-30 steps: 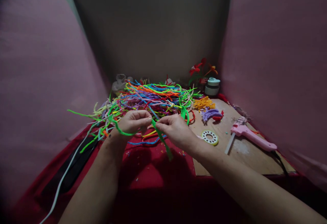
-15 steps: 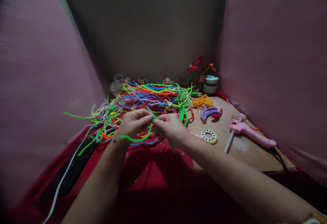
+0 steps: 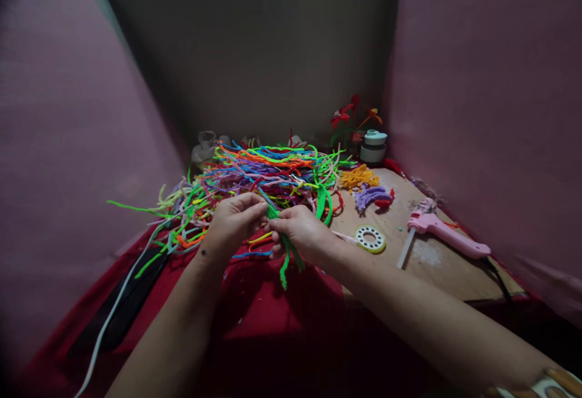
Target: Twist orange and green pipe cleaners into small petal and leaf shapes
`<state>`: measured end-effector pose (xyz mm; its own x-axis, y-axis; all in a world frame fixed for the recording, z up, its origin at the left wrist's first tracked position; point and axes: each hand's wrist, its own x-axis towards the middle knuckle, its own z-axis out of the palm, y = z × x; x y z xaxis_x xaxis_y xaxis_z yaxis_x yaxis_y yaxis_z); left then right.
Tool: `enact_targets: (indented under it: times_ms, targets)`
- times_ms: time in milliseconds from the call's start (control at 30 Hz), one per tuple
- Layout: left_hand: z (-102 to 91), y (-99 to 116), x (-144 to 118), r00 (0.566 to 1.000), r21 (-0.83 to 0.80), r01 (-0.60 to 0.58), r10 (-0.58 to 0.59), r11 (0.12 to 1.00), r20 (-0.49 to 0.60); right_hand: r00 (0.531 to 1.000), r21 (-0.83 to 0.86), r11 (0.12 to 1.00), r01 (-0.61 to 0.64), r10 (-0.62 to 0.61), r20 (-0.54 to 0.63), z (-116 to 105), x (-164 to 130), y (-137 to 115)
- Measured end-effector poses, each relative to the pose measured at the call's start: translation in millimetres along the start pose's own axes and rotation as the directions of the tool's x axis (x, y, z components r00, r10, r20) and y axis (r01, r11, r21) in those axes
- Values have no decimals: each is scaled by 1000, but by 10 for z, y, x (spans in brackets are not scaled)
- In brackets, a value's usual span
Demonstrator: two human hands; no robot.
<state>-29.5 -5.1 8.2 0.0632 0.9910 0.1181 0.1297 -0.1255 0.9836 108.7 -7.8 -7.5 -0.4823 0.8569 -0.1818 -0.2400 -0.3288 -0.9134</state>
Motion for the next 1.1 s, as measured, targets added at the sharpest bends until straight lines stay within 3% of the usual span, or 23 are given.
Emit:
enact_targets:
  times_ms: [133, 200, 300, 367, 500, 600, 733, 867, 1100]
  targets:
    - [-8, -43, 21, 987, 73, -96, 104, 993, -124, 996, -1, 997, -73, 73, 52, -15, -24, -13]
    - [-27, -64, 38, 981, 83, -127, 137, 988, -135, 993, 7, 996, -87, 87, 83, -30, -25, -15]
    - [-76, -77, 61, 1000, -123, -18, 18, 992, 0, 988, 36, 995, -93, 87, 131, -53, -14, -24]
    - [-107, -79, 68, 990, -260, 90, -58, 961, 126, 980, 50, 993, -104, 94, 176, -72, -5, -30]
    - [-118, -86, 65, 971, -302, 148, -80, 942, 227, 951, 85, 988, -129, 99, 294, -134, 0, -28]
    - [-72, -94, 61, 984, -265, 105, -61, 959, 168, 932, 128, 982, -141, 88, 351, -184, -6, -14]
    - [33, -104, 59, 1000, -220, 30, -31, 975, -2, 930, 158, 977, -143, 78, 359, -203, 5, 23]
    - [112, -118, 58, 987, -235, -4, -33, 972, -156, 935, 181, 973, -146, 76, 345, -181, 25, 96]
    - [86, -135, 84, 957, -151, -105, 58, 983, -285, 953, 136, 982, -133, 89, 290, -185, 4, 194]
